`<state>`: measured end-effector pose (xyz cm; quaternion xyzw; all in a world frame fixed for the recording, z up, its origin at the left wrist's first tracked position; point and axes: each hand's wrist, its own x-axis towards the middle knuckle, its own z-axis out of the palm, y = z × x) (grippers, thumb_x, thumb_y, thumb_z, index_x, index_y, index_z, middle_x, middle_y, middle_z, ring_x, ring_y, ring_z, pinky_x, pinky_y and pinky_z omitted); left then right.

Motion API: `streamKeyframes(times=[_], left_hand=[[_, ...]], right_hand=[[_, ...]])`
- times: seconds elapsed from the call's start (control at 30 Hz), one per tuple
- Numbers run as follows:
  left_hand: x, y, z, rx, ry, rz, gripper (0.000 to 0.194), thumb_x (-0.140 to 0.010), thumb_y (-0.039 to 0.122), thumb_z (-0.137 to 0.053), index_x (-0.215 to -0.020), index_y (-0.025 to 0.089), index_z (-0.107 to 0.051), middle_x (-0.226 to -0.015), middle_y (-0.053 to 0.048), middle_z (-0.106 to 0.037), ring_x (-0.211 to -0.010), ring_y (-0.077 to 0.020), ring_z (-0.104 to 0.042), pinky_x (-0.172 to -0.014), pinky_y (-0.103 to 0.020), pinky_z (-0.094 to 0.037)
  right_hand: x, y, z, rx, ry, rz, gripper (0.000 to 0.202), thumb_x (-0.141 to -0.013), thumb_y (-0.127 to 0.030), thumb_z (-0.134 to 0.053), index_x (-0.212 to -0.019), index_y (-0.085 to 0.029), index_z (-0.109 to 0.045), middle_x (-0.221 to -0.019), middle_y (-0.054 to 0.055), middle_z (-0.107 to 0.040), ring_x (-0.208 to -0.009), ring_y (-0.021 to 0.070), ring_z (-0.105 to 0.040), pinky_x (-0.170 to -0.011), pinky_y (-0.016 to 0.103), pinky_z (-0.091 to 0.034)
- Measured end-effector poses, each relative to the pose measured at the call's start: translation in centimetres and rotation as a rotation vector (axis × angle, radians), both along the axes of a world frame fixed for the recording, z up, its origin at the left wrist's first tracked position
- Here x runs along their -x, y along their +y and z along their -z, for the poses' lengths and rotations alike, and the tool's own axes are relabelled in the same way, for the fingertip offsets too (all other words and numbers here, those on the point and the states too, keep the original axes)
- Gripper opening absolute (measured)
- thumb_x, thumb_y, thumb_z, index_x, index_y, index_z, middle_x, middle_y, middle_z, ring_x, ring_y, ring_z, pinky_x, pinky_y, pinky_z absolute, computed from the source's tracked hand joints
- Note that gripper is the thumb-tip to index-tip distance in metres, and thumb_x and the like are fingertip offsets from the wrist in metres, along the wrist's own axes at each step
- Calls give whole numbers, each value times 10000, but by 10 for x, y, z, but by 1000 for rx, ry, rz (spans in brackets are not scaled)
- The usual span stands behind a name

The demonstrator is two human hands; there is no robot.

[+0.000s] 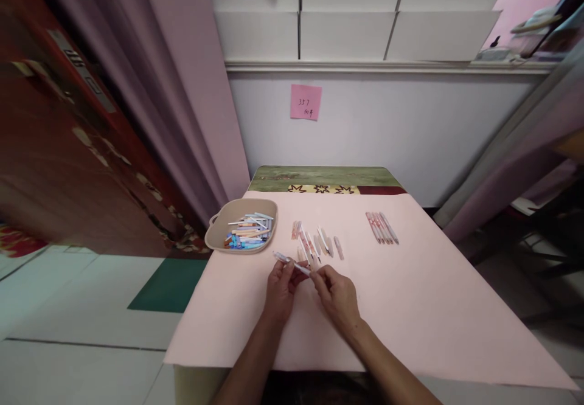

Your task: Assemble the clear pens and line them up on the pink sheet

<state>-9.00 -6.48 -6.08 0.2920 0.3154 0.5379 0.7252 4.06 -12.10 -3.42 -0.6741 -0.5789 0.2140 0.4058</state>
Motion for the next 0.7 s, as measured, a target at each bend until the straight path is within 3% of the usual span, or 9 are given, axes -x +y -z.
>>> streamKeyframes(times=[0.07, 0.2, 0.33, 0.43, 0.57, 0.7], left_hand=[[0, 0, -1, -2, -2, -1, 234, -790, 326, -686, -886, 157, -555, -891, -97, -743, -777, -181, -700, -789, -334, -535], [0, -1, -1, 11, 0, -8, 274, -752, 343, -719, -873, 155, -561, -887, -98, -741, -779, -193, -699, -778, -343, -535], [0, 0, 0, -3, -3, 5, 239, -785, 327, -688, -890, 154, -559, -879, -93, -741, -769, -179, -696, -789, -335, -529], [0, 0, 1, 2, -3, 7, 230, -796, 320, -677, -908, 157, -559, -901, -95, -739, -766, -176, -694, -768, -327, -533], [1, 0, 1, -10, 0, 4, 242, -786, 324, -686, -903, 148, -568, -897, -104, -739, -761, -174, -692, -782, -333, -531], [1, -1, 0, 5, -9, 4, 243, -780, 328, -692, -894, 155, -565, -896, -98, -738, -775, -181, -693, -770, -331, -534]], right_hand=[[1, -1, 0, 21, -3, -14, 393, -942, -476, -396, -749, -214, -617, -591, -11, -635, -540, 134, -588, -536, 210, -350], [2, -2, 0, -10, -30, 16, 305, -859, -504, -544, -875, -209, -618, -631, -16, -648, -531, 133, -580, -529, 210, -343], [1, -2, 0, 23, -29, -11, 398, -946, -468, -383, -761, -216, -628, -600, -4, -647, -542, 137, -596, -538, 213, -346], [2, -1, 1, -16, -42, 9, 311, -867, -504, -526, -890, -212, -629, -648, -11, -661, -540, 136, -591, -534, 211, -350], [3, -1, 1, 10, -60, -10, 394, -938, -475, -402, -730, -216, -615, -593, -5, -637, -537, 136, -588, -524, 211, -337], [4, -2, 2, -7, -54, 14, 293, -874, -493, -518, -863, -218, -618, -643, -14, -654, -534, 135, -587, -519, 208, -339]])
